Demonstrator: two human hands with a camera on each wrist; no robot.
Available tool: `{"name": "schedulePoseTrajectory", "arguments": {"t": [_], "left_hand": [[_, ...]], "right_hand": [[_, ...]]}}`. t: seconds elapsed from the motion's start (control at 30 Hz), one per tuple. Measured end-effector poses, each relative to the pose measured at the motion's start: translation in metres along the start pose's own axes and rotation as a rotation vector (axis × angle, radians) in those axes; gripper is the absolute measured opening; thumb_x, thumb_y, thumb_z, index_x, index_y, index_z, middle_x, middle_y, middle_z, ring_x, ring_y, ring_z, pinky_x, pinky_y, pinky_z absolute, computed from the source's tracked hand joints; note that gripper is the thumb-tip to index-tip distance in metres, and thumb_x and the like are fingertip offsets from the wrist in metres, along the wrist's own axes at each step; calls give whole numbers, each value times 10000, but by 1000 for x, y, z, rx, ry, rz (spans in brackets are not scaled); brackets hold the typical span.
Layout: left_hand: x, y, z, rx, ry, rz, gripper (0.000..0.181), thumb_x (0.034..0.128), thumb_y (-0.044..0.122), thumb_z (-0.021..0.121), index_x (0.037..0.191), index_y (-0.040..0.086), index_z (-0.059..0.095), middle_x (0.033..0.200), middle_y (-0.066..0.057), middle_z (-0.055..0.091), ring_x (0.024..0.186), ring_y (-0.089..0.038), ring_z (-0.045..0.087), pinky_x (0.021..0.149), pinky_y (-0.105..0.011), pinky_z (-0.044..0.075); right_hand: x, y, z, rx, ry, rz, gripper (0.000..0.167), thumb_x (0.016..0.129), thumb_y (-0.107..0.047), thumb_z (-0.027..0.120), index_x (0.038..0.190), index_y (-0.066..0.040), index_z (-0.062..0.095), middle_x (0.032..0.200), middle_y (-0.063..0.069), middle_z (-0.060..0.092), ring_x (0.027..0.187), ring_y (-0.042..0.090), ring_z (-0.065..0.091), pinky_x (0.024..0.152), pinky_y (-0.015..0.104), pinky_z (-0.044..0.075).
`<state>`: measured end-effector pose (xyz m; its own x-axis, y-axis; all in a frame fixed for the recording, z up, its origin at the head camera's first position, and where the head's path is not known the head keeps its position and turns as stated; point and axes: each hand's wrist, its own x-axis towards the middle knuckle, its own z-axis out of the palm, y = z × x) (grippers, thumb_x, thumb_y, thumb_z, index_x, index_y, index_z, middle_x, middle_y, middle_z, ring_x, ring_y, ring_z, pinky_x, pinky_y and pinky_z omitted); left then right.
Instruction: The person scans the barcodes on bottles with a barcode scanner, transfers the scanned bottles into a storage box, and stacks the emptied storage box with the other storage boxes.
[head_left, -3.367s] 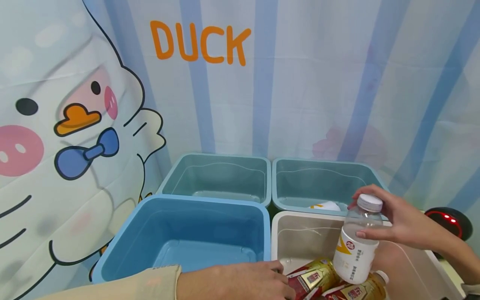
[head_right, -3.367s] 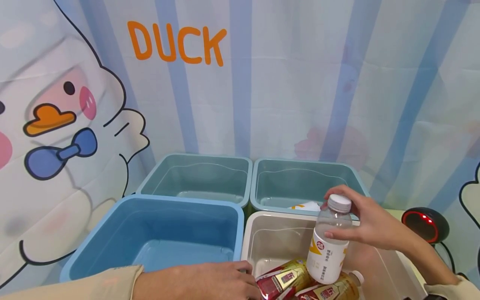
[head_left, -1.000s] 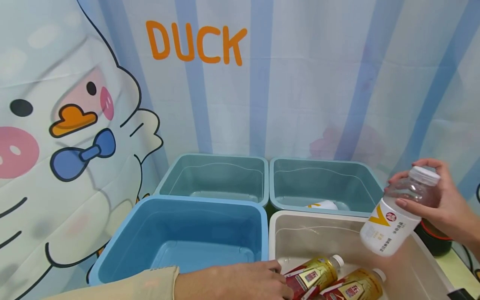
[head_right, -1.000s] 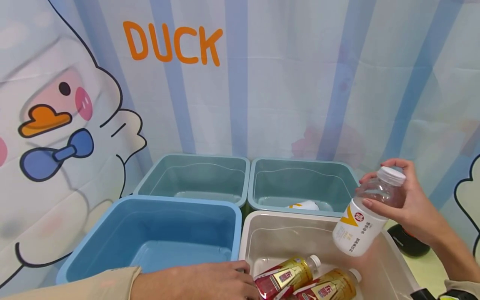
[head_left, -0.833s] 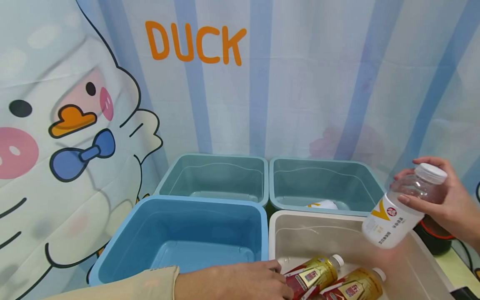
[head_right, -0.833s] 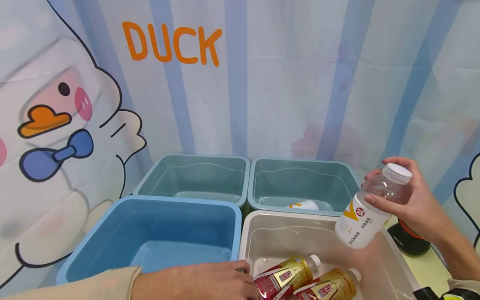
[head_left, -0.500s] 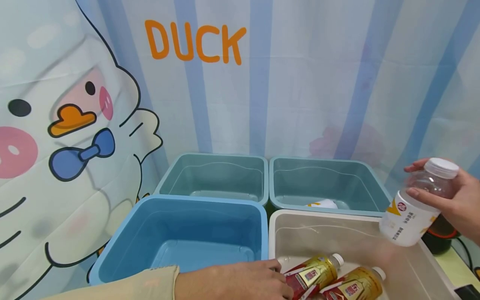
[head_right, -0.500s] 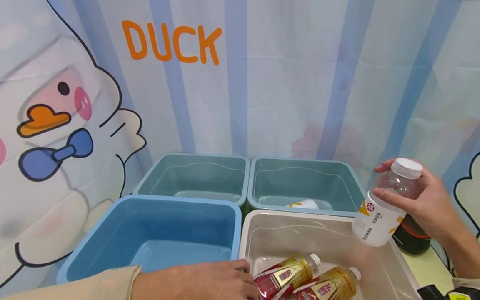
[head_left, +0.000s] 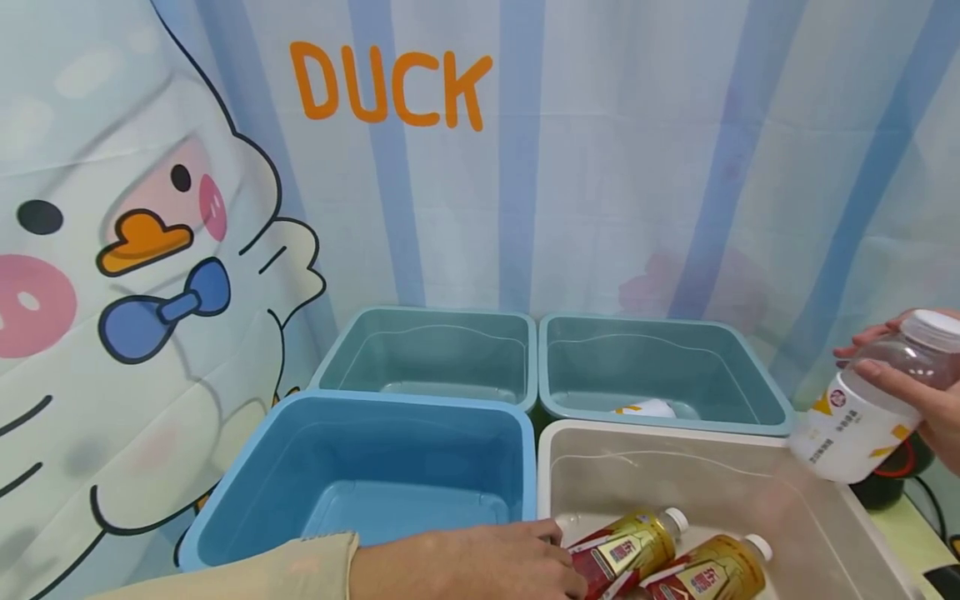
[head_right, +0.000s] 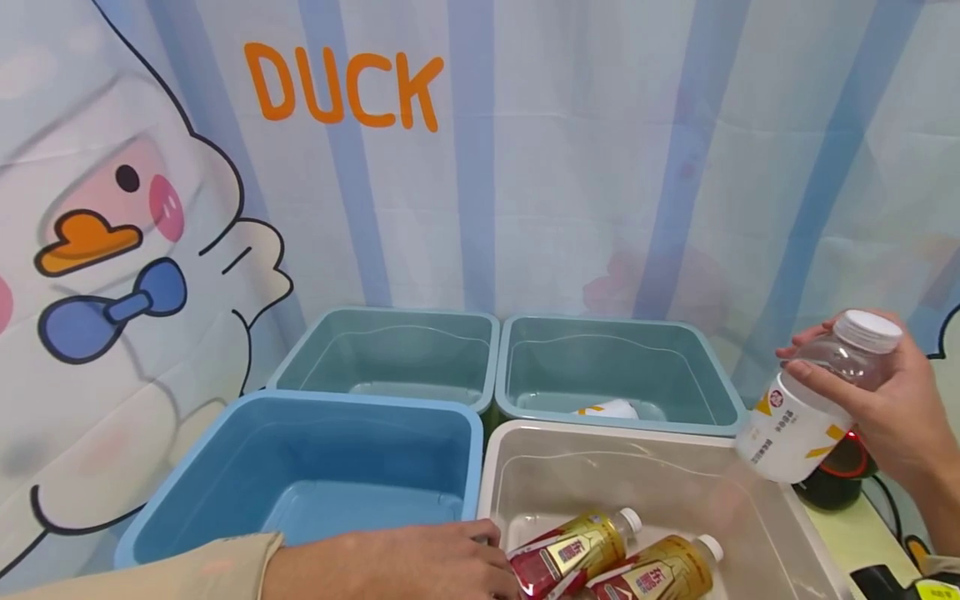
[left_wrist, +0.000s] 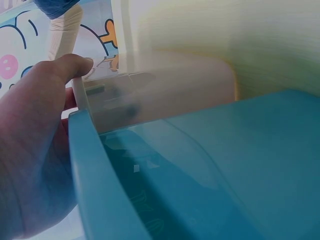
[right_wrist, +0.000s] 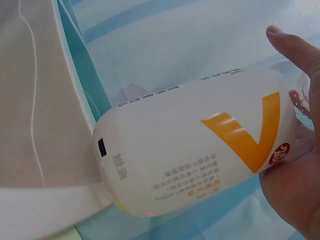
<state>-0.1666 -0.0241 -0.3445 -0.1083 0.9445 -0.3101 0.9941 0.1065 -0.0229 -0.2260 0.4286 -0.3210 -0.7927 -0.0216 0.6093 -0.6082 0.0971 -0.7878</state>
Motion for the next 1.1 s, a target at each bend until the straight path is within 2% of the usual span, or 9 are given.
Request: {"name": "schedulePoseTrajectory", "arguments": {"t": [0.13,0.37,0.47,0.7,0.93,1.1], "left_hand": [[-1,0,1,4,7,-2,533,922,532,723,1424,378,634,1344,211,622,1121,81,518,1043,-119,257],[-1,1,2,-7,11,-13,549,908,534,735,1425,384,632,1341,216,623,1118,78,524,1044,-121,264],[-1,1,2,-8,14,-12,547,907,533,738,1423,385,634,1337,215,625,1113,79,524,1041,-121,265],[-1,0,2,5,17,-6,528,917,537,726,1417,387,639,1334,213,628,1105,83,518,1028,-115,257],[0,1,2,0,17,-7,529,917,539,725,1417,386,639,1328,215,629,1097,83,517,1031,-117,258],[0,1,2,-18,18,-14,544,907,538,733,1420,385,637,1330,217,628,1099,82,520,1037,-119,260]], "right_hand": [[0,4,-7,-4,12,48,530,974,213,514,1337,-173,504,1165,-64,633,975,-5,686,771,114,482],[0,7,-19,-138,60,127,494,1011,124,539,1300,-274,489,1161,-154,571,968,-107,624,732,72,444],[0,10,-23,-180,69,126,498,1020,107,536,1314,-290,476,1167,-162,553,975,-119,608,728,68,443],[1,20,-35,-185,108,100,515,1012,115,541,1323,-290,477,1160,-159,556,948,-107,608,706,74,447],[-2,26,-44,-460,172,191,519,1052,-32,559,1359,-398,355,1152,-284,471,921,-122,501,701,43,414],[-5,35,-53,-545,178,228,509,1065,-131,578,1398,-406,309,1142,-310,428,886,-113,469,686,48,414]]}}
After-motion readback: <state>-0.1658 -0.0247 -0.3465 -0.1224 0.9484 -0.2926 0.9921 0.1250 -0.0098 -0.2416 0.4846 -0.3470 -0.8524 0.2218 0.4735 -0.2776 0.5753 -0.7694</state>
